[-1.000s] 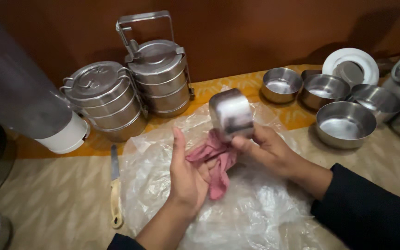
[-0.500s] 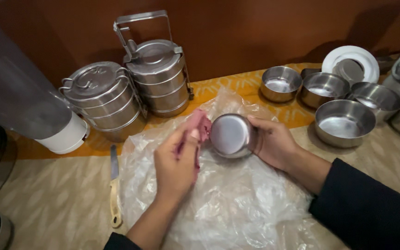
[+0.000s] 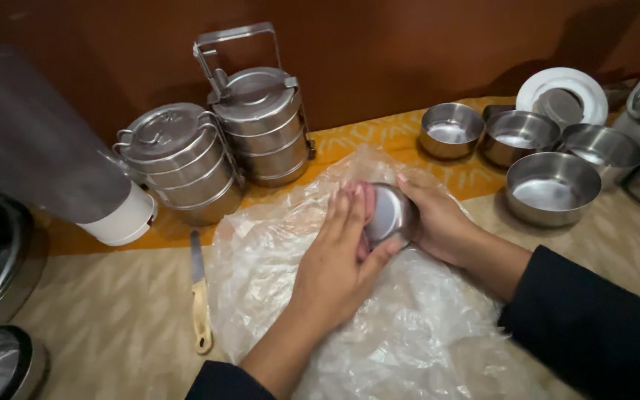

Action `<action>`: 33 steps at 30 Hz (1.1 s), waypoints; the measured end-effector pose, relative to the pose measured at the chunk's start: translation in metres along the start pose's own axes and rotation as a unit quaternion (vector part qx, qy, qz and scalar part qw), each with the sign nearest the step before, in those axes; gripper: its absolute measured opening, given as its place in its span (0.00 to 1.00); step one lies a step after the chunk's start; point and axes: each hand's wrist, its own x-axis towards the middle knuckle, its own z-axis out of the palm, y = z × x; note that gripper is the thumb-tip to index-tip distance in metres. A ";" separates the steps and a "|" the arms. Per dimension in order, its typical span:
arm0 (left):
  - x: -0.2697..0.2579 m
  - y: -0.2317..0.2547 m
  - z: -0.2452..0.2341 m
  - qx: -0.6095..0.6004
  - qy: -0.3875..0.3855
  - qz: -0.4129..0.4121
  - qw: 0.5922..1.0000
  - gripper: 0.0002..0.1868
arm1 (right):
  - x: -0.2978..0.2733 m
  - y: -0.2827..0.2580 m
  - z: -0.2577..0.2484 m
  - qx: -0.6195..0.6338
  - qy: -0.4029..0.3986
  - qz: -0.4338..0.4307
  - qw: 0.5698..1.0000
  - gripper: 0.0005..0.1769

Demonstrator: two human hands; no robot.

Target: The person wipes the inside and outside of several metal bowls with a cloth, handling them one at a time and placing them on a table.

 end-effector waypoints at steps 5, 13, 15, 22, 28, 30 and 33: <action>-0.022 0.012 0.010 0.119 0.046 0.116 0.985 0.45 | -0.002 -0.004 0.001 -0.014 -0.032 0.010 0.999 0.29; -0.006 0.001 -0.008 0.038 0.029 0.011 0.999 0.46 | -0.009 -0.003 0.000 -0.073 -0.049 0.023 0.996 0.30; -0.008 -0.001 -0.008 -0.014 0.001 -0.085 0.996 0.46 | -0.012 -0.002 0.000 -0.081 -0.021 0.031 0.996 0.29; -0.019 0.011 0.004 0.077 0.086 0.136 0.984 0.42 | -0.012 -0.001 -0.001 -0.016 -0.078 0.022 0.997 0.30; -0.006 -0.009 -0.010 -0.026 0.111 -0.008 0.993 0.33 | -0.010 0.003 -0.003 -0.059 -0.041 0.013 0.997 0.27; -0.005 -0.011 -0.013 -0.083 0.086 -0.079 0.990 0.30 | -0.009 0.004 -0.003 -0.064 -0.035 0.019 0.997 0.28; -0.003 -0.018 -0.010 -0.248 0.069 -0.241 0.936 0.25 | -0.005 0.003 -0.005 -0.044 0.012 0.039 0.998 0.29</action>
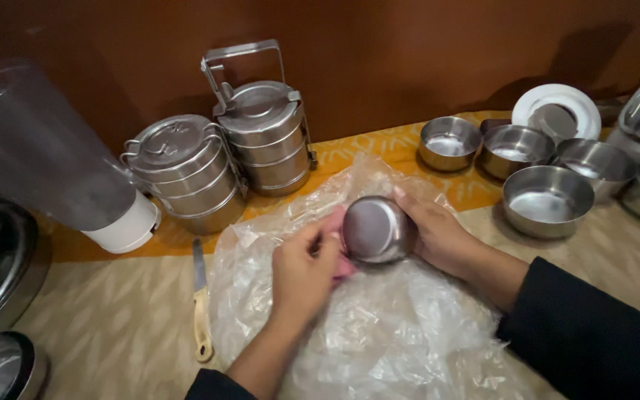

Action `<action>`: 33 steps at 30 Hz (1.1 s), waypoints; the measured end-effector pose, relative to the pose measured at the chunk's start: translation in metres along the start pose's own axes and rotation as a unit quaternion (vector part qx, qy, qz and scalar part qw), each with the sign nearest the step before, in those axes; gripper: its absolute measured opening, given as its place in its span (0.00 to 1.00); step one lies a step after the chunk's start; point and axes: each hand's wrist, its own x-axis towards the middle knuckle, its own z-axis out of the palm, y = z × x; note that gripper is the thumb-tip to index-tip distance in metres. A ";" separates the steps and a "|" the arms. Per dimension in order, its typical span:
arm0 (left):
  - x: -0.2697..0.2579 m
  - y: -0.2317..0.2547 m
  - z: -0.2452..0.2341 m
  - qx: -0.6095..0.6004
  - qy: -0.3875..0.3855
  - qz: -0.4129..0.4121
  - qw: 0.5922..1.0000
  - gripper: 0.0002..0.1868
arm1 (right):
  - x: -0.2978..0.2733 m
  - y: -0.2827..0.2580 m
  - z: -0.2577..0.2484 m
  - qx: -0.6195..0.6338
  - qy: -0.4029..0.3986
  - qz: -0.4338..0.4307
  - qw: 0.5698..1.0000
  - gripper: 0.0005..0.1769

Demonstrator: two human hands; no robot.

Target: The person wipes the inside and outside of several metal bowls with a cloth, handling them one at a time and placing them on a table.

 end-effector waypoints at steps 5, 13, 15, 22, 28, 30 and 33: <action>0.022 -0.017 -0.013 -0.385 0.010 -0.086 0.919 0.15 | 0.010 -0.002 -0.008 0.063 0.001 0.011 0.998 0.24; 0.041 0.000 0.031 0.081 0.104 0.235 0.963 0.15 | 0.017 0.007 -0.021 0.080 -0.060 -0.055 0.993 0.21; 0.042 0.001 0.039 0.307 0.252 0.377 0.837 0.18 | 0.014 0.004 -0.017 0.081 -0.046 -0.049 0.994 0.20; 0.046 0.002 0.079 0.299 0.067 0.345 0.887 0.30 | 0.024 0.009 -0.018 0.085 -0.085 -0.067 0.991 0.21; 0.093 -0.010 0.061 0.254 -0.041 0.189 0.948 0.40 | 0.039 0.024 -0.031 0.040 0.037 -0.003 0.998 0.18; 0.088 -0.011 0.055 0.227 -0.051 0.174 0.957 0.41 | 0.034 0.019 -0.029 0.002 0.087 0.043 0.995 0.22; 0.055 -0.006 0.048 0.269 -0.019 0.228 0.936 0.47 | 0.027 0.018 -0.025 0.016 0.031 0.021 0.999 0.24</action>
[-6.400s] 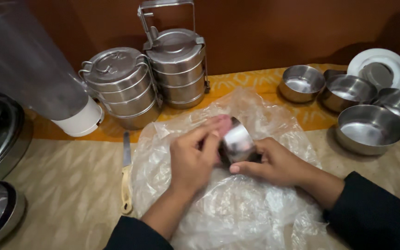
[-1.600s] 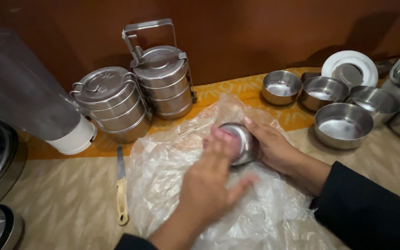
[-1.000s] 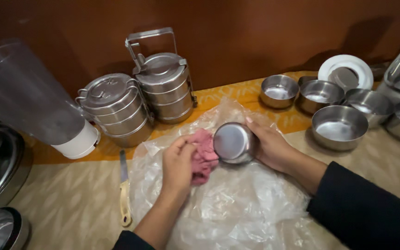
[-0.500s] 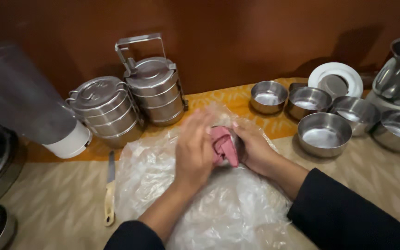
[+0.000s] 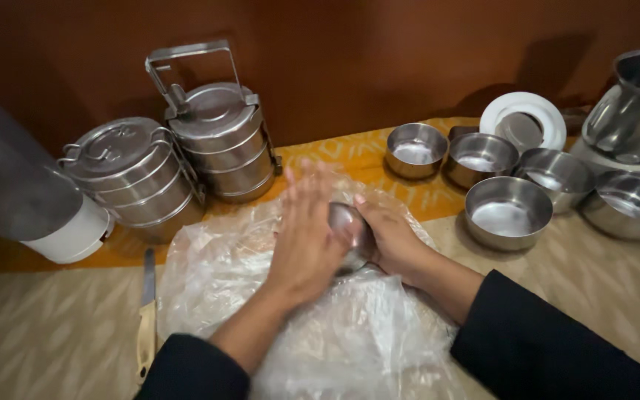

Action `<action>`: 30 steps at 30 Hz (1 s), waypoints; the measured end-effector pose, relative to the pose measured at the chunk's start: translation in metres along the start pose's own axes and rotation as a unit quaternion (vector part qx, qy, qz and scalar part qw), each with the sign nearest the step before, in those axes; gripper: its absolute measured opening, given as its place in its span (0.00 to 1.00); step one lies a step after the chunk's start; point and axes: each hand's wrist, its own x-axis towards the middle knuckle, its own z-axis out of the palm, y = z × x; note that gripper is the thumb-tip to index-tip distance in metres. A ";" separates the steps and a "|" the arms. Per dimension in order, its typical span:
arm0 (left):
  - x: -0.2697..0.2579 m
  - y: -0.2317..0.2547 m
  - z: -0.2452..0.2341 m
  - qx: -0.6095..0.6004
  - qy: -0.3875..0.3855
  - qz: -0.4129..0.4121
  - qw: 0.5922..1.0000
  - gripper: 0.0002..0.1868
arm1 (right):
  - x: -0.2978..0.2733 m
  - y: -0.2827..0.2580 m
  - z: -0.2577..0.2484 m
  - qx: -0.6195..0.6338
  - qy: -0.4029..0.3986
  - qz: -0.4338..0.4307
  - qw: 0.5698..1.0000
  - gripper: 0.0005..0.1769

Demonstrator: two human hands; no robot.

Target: The person wipes the inside and outside of several metal bowls with a cloth, handling them one at a time and placing them on a table.

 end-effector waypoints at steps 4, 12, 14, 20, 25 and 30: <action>-0.011 0.018 -0.011 -0.018 -0.021 0.080 0.996 0.47 | 0.000 0.001 0.004 0.010 -0.032 -0.048 0.998 0.26; -0.013 0.011 -0.006 -0.198 0.141 -0.106 0.964 0.33 | -0.031 -0.018 0.027 -0.129 -0.064 -0.132 0.981 0.27; -0.020 0.013 -0.008 -0.145 0.191 -0.060 0.969 0.28 | -0.041 -0.026 0.033 -0.149 -0.121 -0.108 0.975 0.26; -0.052 0.017 -0.014 -0.194 0.118 -0.205 0.952 0.27 | -0.066 -0.046 0.041 -0.057 -0.148 -0.138 0.978 0.23; -0.058 0.003 -0.013 -0.124 0.180 -0.063 0.974 0.19 | -0.072 -0.058 0.036 -0.403 -0.135 -0.338 0.839 0.22; -0.037 0.001 -0.035 -0.427 0.204 -0.278 0.836 0.19 | -0.074 -0.045 0.043 -0.689 -0.116 -0.556 0.449 0.24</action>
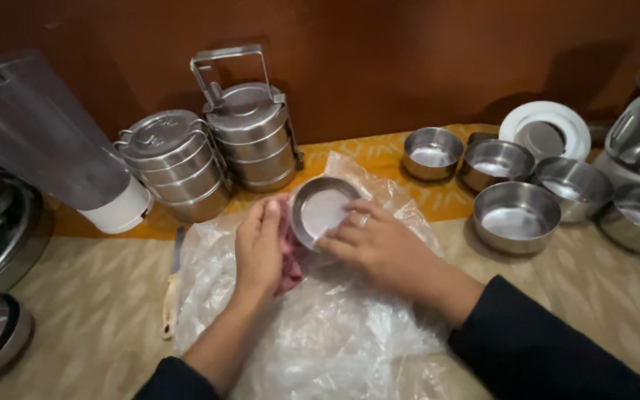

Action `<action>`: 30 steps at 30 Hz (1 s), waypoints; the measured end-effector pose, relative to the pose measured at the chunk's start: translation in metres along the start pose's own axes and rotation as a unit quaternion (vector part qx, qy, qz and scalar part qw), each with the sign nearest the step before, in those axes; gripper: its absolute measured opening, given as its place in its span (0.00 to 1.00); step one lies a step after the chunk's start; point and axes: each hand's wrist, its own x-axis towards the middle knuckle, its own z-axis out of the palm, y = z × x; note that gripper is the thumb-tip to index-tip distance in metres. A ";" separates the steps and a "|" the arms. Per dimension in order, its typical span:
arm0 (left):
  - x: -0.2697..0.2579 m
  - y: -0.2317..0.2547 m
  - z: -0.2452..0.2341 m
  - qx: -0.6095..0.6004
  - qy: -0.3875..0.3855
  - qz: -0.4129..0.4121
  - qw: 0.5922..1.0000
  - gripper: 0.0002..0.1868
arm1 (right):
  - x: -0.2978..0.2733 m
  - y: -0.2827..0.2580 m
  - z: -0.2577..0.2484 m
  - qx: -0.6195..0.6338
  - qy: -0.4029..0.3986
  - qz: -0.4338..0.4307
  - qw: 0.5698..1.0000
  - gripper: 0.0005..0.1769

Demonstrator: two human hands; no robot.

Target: The person wipes the inside and outside of several metal bowls with a cloth, handling them one at a time and placing them on a table.

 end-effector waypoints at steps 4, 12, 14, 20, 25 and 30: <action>-0.001 0.014 0.003 0.136 -0.124 0.133 0.974 0.21 | -0.002 0.001 -0.001 -0.052 0.025 -0.073 0.996 0.25; 0.002 0.009 0.011 0.038 -0.100 0.012 0.994 0.23 | 0.001 -0.005 0.003 0.037 0.165 0.100 0.981 0.45; 0.006 0.007 -0.004 -0.015 -0.100 -0.074 0.992 0.26 | 0.000 0.001 0.005 0.315 0.104 0.230 0.915 0.60; 0.007 -0.001 -0.006 0.098 -0.209 0.096 0.968 0.26 | -0.002 0.002 0.015 0.575 -0.014 0.274 0.770 0.77; 0.009 0.000 -0.008 0.088 -0.116 0.077 0.986 0.24 | -0.001 0.009 0.029 0.662 0.015 0.347 0.664 0.67; 0.010 -0.001 -0.011 0.113 -0.100 0.183 0.971 0.23 | 0.000 0.010 0.030 0.681 0.019 0.366 0.633 0.62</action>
